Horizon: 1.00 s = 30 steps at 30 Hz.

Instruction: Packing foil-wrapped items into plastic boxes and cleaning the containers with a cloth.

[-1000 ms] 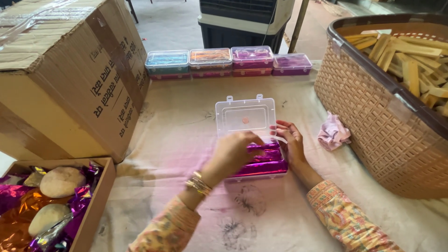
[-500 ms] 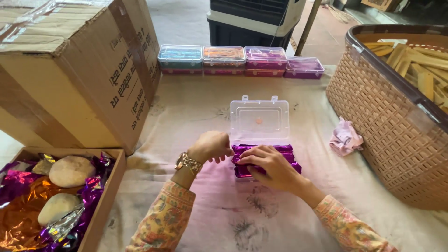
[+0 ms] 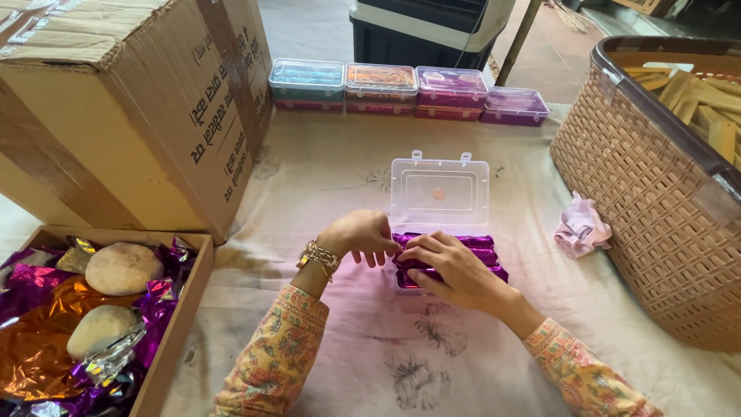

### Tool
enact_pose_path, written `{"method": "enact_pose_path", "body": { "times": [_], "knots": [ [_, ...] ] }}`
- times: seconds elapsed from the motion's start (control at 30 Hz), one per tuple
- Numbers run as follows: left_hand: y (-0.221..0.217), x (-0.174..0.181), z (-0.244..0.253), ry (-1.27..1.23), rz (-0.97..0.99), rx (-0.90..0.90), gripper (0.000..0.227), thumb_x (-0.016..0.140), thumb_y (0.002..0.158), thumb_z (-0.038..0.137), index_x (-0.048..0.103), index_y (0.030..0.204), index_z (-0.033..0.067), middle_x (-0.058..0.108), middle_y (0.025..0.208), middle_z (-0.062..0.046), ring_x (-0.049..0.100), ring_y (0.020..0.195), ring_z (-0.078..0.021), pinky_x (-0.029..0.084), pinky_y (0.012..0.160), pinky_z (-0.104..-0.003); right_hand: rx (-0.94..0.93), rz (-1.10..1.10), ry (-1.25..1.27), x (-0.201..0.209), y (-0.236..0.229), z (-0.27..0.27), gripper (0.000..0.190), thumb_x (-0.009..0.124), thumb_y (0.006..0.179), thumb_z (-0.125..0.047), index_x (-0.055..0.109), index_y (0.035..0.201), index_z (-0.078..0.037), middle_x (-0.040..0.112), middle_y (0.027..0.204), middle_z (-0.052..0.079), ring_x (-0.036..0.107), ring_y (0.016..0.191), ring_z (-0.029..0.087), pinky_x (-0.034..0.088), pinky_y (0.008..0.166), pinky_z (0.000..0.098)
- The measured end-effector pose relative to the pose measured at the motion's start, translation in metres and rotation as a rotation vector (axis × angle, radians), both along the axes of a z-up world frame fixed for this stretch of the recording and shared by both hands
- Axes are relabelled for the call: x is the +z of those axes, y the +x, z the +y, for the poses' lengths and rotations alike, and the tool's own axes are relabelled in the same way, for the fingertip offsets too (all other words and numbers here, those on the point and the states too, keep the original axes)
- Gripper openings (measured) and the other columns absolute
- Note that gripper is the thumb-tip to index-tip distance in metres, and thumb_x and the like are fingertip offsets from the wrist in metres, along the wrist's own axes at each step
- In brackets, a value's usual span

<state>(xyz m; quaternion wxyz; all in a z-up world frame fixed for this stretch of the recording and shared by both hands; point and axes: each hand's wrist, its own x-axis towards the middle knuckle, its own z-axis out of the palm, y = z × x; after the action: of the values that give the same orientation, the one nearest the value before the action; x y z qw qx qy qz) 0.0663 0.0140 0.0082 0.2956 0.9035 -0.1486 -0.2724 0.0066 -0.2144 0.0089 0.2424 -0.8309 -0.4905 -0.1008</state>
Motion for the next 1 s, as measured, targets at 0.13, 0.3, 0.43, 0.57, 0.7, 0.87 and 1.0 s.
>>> {"method": "enact_pose_path", "body": {
  "times": [0.13, 0.3, 0.43, 0.57, 0.7, 0.87, 1.0],
  "knots": [
    [0.009, -0.009, 0.003, -0.016, 0.082, 0.014, 0.034, 0.066, 0.093, 0.035, 0.078, 0.102, 0.0049, 0.080, 0.092, -0.009, 0.079, 0.079, -0.0199, 0.065, 0.067, -0.037, -0.014, -0.021, -0.068, -0.001, 0.003, 0.003, 0.026, 0.068, 0.094, -0.022, 0.068, 0.116, -0.010, 0.067, 0.120, 0.007, 0.061, 0.113, 0.029, 0.050, 0.100, 0.0434],
    [0.018, -0.021, 0.009, -0.083, 0.200, -0.029, 0.037, 0.063, 0.092, 0.032, 0.073, 0.114, 0.0037, 0.079, 0.105, -0.011, 0.079, 0.092, -0.0240, 0.067, 0.074, -0.042, 0.008, -0.156, -0.069, -0.010, 0.007, 0.003, 0.033, 0.069, 0.095, -0.031, 0.069, 0.119, -0.008, 0.065, 0.120, 0.010, 0.060, 0.112, 0.031, 0.049, 0.097, 0.0457],
    [0.021, -0.023, 0.008, -0.073, 0.197, -0.057, 0.037, 0.062, 0.092, 0.030, 0.073, 0.114, 0.0034, 0.079, 0.105, -0.011, 0.079, 0.094, -0.0242, 0.067, 0.075, -0.043, 0.018, -0.171, -0.063, -0.009, 0.007, 0.002, 0.039, 0.070, 0.094, -0.039, 0.069, 0.120, -0.010, 0.065, 0.121, 0.011, 0.059, 0.113, 0.031, 0.049, 0.098, 0.0470],
    [0.024, -0.028, 0.011, -0.081, 0.206, -0.070, 0.036, 0.061, 0.093, 0.030, 0.072, 0.114, 0.0030, 0.079, 0.105, -0.011, 0.079, 0.094, -0.0244, 0.067, 0.075, -0.043, 0.040, -0.207, -0.072, -0.008, 0.008, 0.004, 0.043, 0.069, 0.092, -0.041, 0.069, 0.122, -0.010, 0.064, 0.123, 0.013, 0.058, 0.113, 0.032, 0.048, 0.098, 0.0473],
    [0.026, -0.033, 0.011, -0.107, 0.239, -0.055, 0.035, 0.062, 0.094, 0.030, 0.071, 0.113, 0.0018, 0.078, 0.104, -0.011, 0.079, 0.092, -0.0244, 0.067, 0.074, -0.044, 0.053, -0.212, -0.094, -0.002, 0.011, 0.011, 0.039, 0.068, 0.094, -0.039, 0.071, 0.121, -0.012, 0.064, 0.118, 0.011, 0.059, 0.111, 0.031, 0.050, 0.096, 0.0458],
    [0.018, -0.023, 0.010, -0.074, 0.214, -0.029, 0.034, 0.062, 0.093, 0.029, 0.071, 0.113, 0.0031, 0.079, 0.104, -0.011, 0.079, 0.090, -0.0238, 0.067, 0.071, -0.043, 0.040, -0.236, -0.171, -0.007, 0.016, 0.015, 0.033, 0.068, 0.094, -0.039, 0.074, 0.111, -0.011, 0.063, 0.113, 0.011, 0.058, 0.105, 0.029, 0.050, 0.090, 0.0447],
    [0.014, -0.018, 0.008, -0.080, 0.214, -0.011, 0.037, 0.063, 0.093, 0.033, 0.072, 0.115, 0.0039, 0.079, 0.104, -0.012, 0.079, 0.089, -0.0237, 0.067, 0.069, -0.043, 0.011, -0.305, -0.058, -0.012, 0.010, 0.012, 0.025, 0.066, 0.095, -0.031, 0.074, 0.102, -0.008, 0.064, 0.115, 0.009, 0.060, 0.108, 0.027, 0.049, 0.092, 0.0434]
  ]
}}
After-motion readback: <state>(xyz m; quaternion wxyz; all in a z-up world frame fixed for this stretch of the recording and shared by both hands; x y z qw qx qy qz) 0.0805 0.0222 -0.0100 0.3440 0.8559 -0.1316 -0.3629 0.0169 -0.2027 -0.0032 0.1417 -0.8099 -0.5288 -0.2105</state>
